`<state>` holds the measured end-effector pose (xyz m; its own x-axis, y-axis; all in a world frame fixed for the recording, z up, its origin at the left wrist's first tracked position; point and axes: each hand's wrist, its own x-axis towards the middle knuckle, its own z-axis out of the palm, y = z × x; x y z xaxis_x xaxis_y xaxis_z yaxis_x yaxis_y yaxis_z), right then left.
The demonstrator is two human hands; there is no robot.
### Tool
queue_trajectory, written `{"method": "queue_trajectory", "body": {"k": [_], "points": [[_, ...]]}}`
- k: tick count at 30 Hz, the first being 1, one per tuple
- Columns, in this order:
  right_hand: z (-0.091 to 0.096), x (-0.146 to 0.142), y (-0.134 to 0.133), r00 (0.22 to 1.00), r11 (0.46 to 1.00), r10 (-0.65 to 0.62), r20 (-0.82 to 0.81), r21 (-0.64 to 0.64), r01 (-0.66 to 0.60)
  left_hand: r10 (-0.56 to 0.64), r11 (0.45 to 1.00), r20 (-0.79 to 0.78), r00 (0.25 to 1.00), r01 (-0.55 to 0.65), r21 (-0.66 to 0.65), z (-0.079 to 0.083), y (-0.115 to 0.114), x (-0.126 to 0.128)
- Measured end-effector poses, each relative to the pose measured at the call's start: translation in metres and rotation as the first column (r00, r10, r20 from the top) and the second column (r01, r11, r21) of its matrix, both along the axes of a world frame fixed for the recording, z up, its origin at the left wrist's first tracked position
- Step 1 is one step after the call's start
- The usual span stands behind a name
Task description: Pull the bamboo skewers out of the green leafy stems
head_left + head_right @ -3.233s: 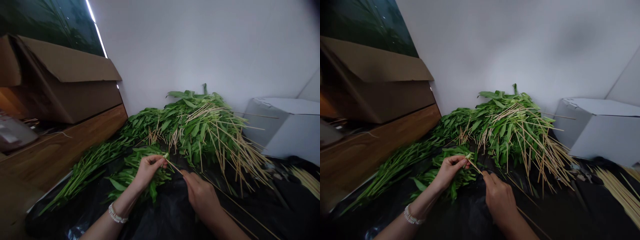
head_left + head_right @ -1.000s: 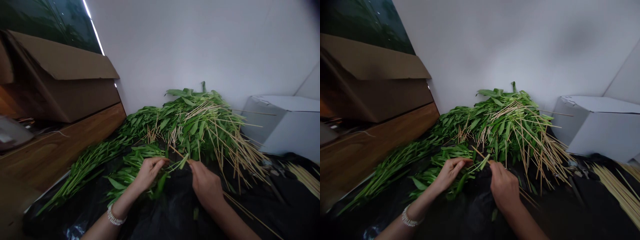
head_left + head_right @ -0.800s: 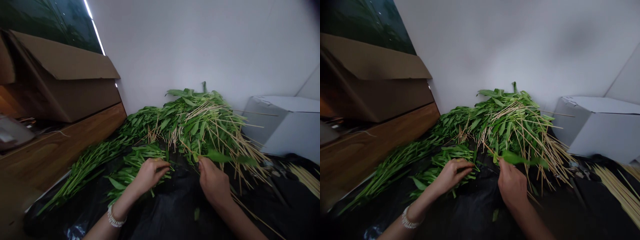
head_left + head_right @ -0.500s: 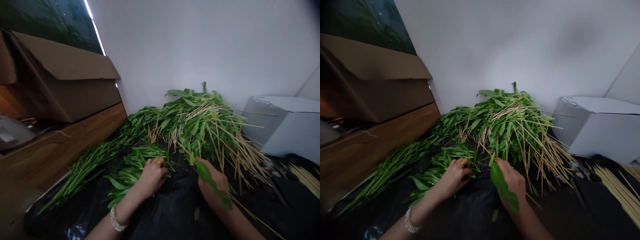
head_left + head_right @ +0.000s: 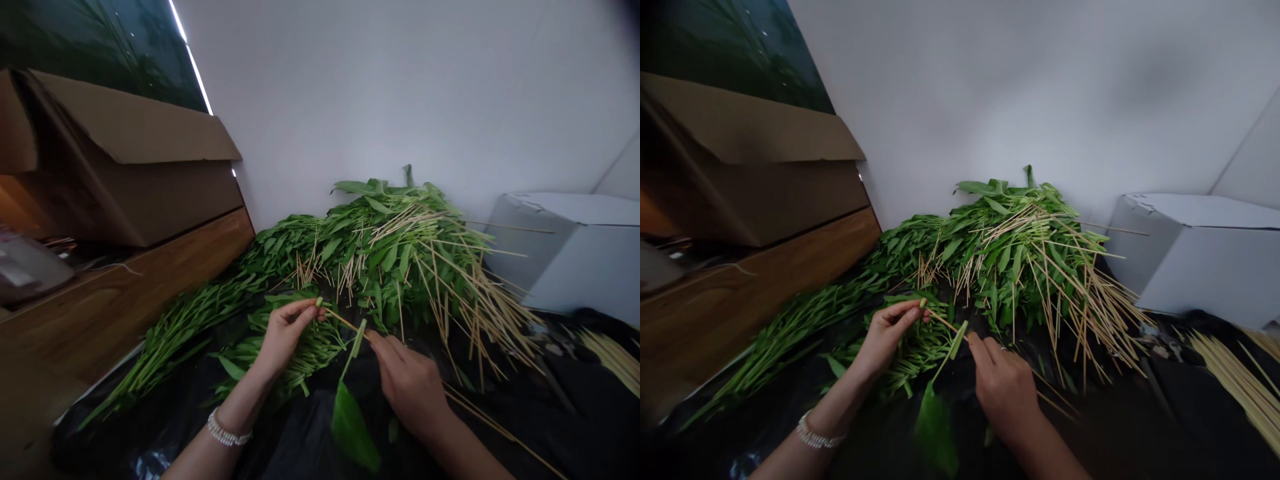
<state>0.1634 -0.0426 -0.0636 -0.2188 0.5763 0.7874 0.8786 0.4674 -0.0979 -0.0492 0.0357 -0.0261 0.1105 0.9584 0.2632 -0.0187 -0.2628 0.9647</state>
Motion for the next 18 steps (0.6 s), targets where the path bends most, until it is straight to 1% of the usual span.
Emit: {"method": "queue_trajectory", "body": {"k": [2, 5, 11, 18], "points": [[-0.0004, -0.0022, -0.001, 1.0, 1.0, 0.0, 0.007, 0.009, 0.0, -0.012, 1.0, 0.042, 0.999, 0.013, -0.025, 0.0002, -0.001, 0.0016], [-0.0009, -0.0039, -0.0012, 1.0, 1.0, -0.001, 0.009, 0.002, 0.001, -0.009, 0.999, 0.053, 0.999, 0.011, -0.032, 0.0011, -0.002, 0.0026], [-0.0016, -0.0037, -0.0008, 1.0, 1.0, -0.004, 0.027, 0.004, 0.004, -0.015, 1.0, 0.016, 1.0, 0.016, -0.026, 0.0026, -0.0028, 0.0027], [-0.0031, -0.0044, -0.002, 1.0, 1.0, -0.011, 0.027, -0.025, 0.012, -0.008, 1.0, -0.011, 1.0, 0.008, -0.021, 0.0013, -0.0033, 0.0019]]}}
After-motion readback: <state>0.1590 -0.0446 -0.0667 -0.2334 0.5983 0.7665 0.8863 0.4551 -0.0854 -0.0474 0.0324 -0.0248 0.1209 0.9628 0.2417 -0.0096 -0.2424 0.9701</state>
